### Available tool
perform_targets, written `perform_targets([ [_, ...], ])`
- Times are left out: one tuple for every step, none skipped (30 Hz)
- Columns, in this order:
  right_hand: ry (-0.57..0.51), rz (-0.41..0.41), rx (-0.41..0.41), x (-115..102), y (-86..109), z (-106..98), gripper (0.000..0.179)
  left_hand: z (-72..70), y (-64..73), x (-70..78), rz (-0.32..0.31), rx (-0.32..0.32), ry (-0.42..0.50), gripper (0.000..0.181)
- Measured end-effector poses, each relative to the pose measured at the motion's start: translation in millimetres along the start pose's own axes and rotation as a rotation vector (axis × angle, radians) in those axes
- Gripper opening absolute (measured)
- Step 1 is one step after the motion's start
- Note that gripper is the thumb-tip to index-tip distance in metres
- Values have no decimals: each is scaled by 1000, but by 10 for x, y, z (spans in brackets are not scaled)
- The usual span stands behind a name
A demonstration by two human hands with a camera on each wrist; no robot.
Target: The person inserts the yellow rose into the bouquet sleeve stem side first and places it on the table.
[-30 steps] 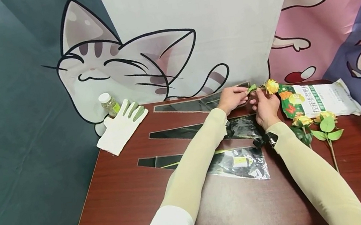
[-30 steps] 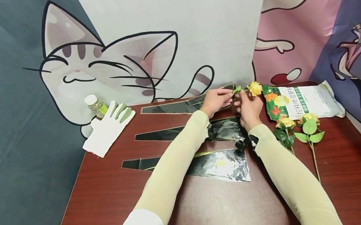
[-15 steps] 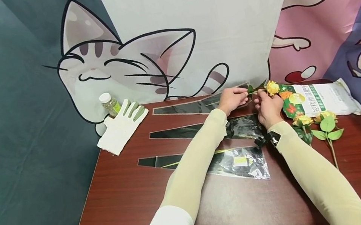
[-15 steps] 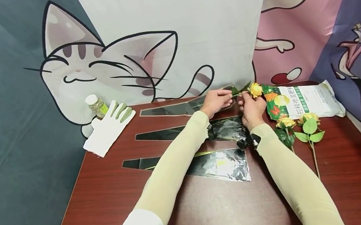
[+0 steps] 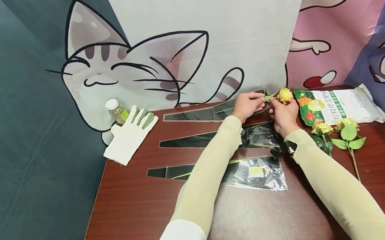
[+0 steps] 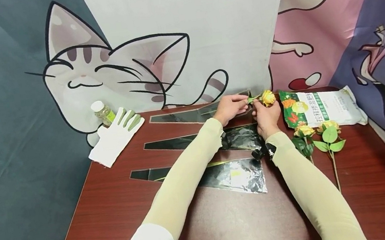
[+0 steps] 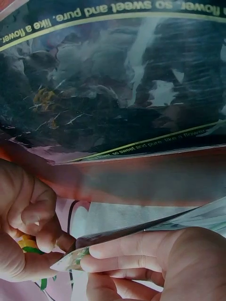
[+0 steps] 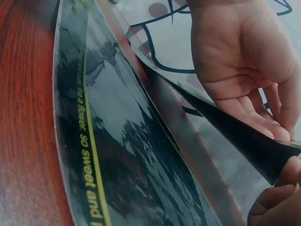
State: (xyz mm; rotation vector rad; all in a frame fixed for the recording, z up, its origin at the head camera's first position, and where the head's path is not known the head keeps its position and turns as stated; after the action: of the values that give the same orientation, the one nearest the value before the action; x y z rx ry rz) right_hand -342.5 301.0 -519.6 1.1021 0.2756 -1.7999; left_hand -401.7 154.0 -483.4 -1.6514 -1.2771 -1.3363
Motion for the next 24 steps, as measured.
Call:
perform_targets([
  [27,9,-2,3,1,4,61,-2,-3,0,0,0,0,20],
  [57,18,-3,6,-1,7,64,-2,-5,2,0,-1,0,20],
  [81,26,-5,10,-2,8,66,-4,-5,4,-1,-1,0,20],
  [101,36,-6,18,-5,7,66,-4,-8,4,-1,-3,0,20],
  [114,44,-10,25,-7,8,65,-3,-10,2,-3,-5,0,20],
  [124,48,-13,28,-6,9,62,-2,-11,1,-4,-7,-1,20],
  [130,54,-15,35,-10,6,59,1,-13,-1,-5,-11,-1,20],
  [132,57,-19,39,-15,3,56,3,-15,-4,-7,-13,-2,20],
  [127,63,-25,43,-14,3,52,3,-16,-8,-11,-13,-4,19],
  [126,69,-32,48,-14,5,49,4,-20,-12,-11,-15,-2,19],
  [127,73,-39,49,-14,7,46,5,-22,-18,-14,-15,0,19],
  [124,80,-49,51,-11,12,44,4,-25,-23,-16,-15,2,19],
  [120,87,-59,53,-7,19,43,3,-30,-29,-18,-14,6,19],
  [117,90,-69,50,-1,25,42,1,-35,-35,-20,-14,11,19],
  [119,90,-77,45,5,30,41,-2,-39,-41,-23,-12,14,18],
  [124,88,-83,39,10,34,41,0,-46,-45,-22,-15,22,19],
  [129,86,-90,31,14,36,41,0,-50,-48,-22,-17,28,19],
  [131,85,-97,26,19,40,41,-3,-54,-50,-22,-18,34,19],
  [143,80,-101,19,24,41,40,-8,-57,-50,-21,-18,40,19],
  [152,81,-109,16,28,43,40,-17,-57,-50,-22,-17,42,19],
  [164,79,-118,14,33,46,39,-25,-56,-50,-23,-15,42,19],
  [166,80,-130,15,38,51,38,-31,-56,-49,-22,-16,43,20],
  [164,82,-144,14,42,54,38,-40,-53,-47,-23,-13,41,20],
  [161,84,-163,9,52,63,38,-48,-52,-47,-25,-10,41,19],
])
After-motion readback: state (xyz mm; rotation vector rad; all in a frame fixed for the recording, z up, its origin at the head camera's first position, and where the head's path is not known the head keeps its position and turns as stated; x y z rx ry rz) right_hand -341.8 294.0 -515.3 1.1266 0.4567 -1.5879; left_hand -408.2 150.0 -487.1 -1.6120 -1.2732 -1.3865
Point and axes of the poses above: each hand's wrist, its own y-axis away from the middle knuckle, its own z-axis out of the palm, x = y × z, the point moved 9 cm from there along -y, towards the middle knuckle, and after that the axes turned 14 degrees about -y, right-handed, at the moved point
